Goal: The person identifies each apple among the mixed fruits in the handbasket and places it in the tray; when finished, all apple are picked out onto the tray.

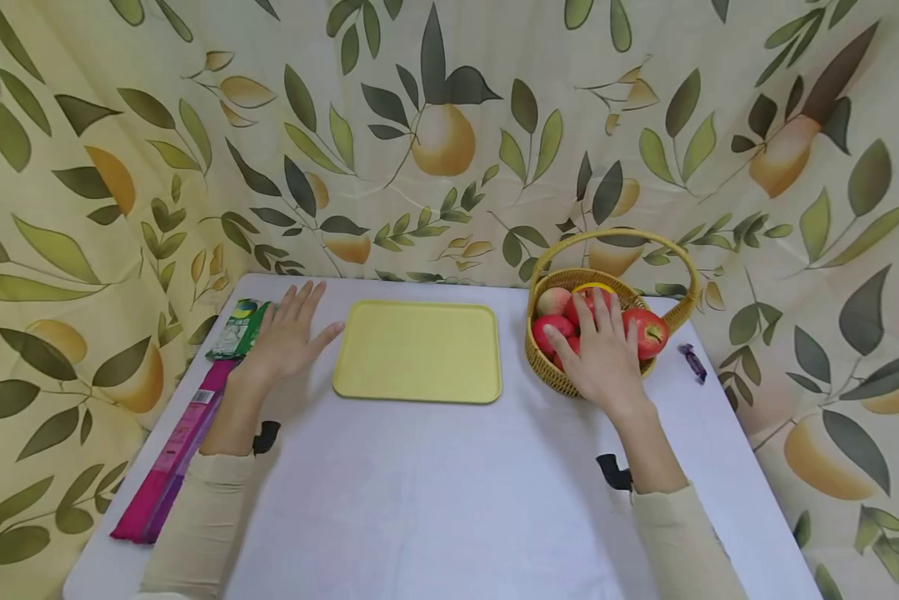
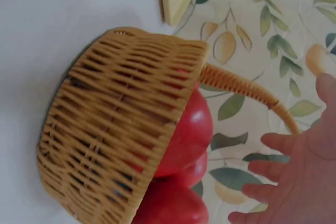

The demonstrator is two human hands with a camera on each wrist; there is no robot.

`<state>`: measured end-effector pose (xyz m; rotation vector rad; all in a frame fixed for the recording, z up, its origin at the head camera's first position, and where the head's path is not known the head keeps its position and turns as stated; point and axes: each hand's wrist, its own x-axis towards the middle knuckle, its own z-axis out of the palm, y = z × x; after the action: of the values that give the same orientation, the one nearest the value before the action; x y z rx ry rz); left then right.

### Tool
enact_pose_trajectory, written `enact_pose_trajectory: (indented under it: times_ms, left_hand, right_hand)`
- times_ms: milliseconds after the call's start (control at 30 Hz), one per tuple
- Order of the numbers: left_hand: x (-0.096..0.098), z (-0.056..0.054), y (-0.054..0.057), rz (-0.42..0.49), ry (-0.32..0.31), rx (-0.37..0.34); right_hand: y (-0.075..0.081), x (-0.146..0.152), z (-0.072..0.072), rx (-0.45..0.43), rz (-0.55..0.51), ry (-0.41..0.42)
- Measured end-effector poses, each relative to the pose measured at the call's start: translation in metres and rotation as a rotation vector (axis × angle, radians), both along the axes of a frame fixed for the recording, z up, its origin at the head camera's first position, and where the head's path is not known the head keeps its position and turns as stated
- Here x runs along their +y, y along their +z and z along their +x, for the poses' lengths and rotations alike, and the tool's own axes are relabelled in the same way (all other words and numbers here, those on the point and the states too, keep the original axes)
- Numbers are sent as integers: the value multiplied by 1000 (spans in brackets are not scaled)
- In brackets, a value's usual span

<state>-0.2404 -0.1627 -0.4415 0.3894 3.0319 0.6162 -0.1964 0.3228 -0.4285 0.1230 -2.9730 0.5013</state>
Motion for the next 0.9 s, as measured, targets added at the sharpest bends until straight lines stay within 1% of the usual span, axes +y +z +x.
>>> enact_pose_trajectory:
  times_ms: [67,133,233,300,367,500,600,733,800,833,900]
  left_hand:
    - [1,-2,-1,23,1,0]
    - [1,-6,-2,71,-11,0]
    - [0,-14,-6,199,-44,1]
    - [-2,-20,-9,300,-57,-14]
    - [-4,-24,-11,390,-48,-36]
    - [-9,-30,-19,545,-3,-91]
    - [-11,-35,-22,668,8,-115]
    - [-9,-35,-18,809,42,-182]
    - [-9,-36,-19,866,54,-222]
    - [-9,-36,-20,894,58,-239]
    - [-10,-39,-28,942,49,-260]
  right_hand:
    - [1,4,0,23,-16,5]
    - [1,8,1,49,-35,0]
    - [2,14,1,93,-76,-16]
    - [3,18,1,120,-111,-21]
    - [5,22,1,144,-159,-21]
    - [9,28,1,171,-238,-52]
    - [11,35,2,200,-277,-110]
    - [11,49,5,266,-340,-200]
    - [10,56,8,274,-394,-239]
    - [10,59,10,276,-420,-259]
    - [9,65,13,280,-468,-303]
